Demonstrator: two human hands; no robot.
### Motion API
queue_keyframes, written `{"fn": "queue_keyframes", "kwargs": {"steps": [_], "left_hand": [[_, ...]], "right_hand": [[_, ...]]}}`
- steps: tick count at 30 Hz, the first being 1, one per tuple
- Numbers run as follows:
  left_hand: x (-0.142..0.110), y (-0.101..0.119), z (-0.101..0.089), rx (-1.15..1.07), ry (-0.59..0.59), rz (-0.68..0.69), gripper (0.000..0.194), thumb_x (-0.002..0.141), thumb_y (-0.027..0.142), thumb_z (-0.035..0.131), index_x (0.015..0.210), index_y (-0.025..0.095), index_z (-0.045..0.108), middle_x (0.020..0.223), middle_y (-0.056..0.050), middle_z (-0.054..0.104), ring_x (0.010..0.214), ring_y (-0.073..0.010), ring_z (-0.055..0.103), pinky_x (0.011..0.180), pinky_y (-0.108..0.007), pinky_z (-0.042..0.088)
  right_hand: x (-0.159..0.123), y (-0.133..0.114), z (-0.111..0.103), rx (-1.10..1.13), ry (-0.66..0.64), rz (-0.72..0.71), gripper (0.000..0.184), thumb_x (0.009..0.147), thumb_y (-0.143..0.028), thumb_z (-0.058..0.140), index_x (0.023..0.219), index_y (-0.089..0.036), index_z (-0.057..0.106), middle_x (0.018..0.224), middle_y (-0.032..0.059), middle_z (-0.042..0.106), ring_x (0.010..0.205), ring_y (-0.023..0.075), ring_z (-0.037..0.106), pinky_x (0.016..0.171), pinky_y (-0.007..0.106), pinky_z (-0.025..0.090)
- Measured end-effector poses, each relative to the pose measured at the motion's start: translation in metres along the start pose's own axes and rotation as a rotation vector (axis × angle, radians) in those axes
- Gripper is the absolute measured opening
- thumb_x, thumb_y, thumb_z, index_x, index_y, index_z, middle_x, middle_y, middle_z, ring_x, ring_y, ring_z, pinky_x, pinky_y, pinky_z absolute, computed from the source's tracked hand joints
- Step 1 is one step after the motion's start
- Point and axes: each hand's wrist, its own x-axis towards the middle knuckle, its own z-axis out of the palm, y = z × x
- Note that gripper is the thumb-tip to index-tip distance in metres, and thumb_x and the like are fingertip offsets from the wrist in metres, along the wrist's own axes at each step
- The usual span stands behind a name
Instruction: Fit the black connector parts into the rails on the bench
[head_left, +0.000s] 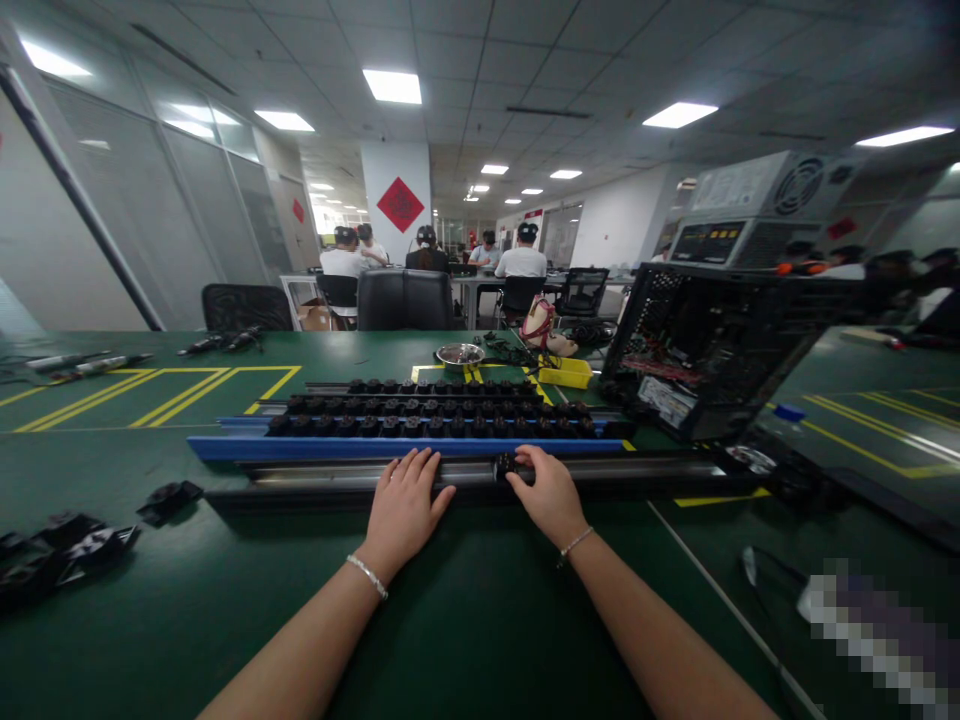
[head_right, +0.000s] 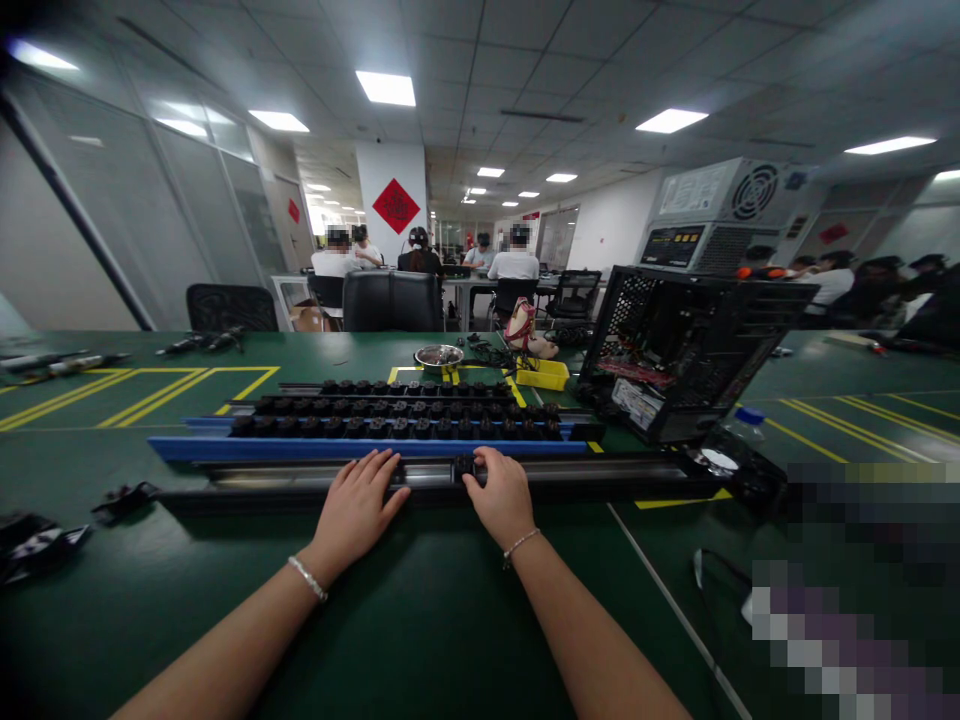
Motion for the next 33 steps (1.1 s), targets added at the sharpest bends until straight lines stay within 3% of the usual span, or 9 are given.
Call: {"fn": "queue_keyframes", "kwargs": {"steps": [8,33], "left_hand": [[0.000,0.001,-0.002,-0.008,-0.004,-0.005,0.052,0.086,0.049,0.034,0.126,0.019,0.049,0.130,-0.009,0.052,0.124,-0.0249,0.042,0.104,-0.045,0.032],[0.000,0.001,-0.002,-0.013,-0.005,-0.001,0.051,0.086,0.048,0.034,0.126,0.020,0.049,0.130,-0.009,0.052,0.125,-0.0250,0.041,0.104,-0.045,0.031]], "right_hand": [[0.000,-0.001,-0.001,-0.045,-0.040,-0.031,0.021,0.076,-0.025,0.058,0.095,-0.020,0.063,0.093,0.0048,0.067,0.091,0.0217,0.058,0.086,0.038,0.041],[-0.005,-0.013,0.002,-0.043,-0.144,-0.166,0.034,0.080,-0.021,0.051,0.113,-0.020,0.059,0.106,0.0067,0.065,0.100,0.0214,0.056,0.093,0.039,0.039]]}}
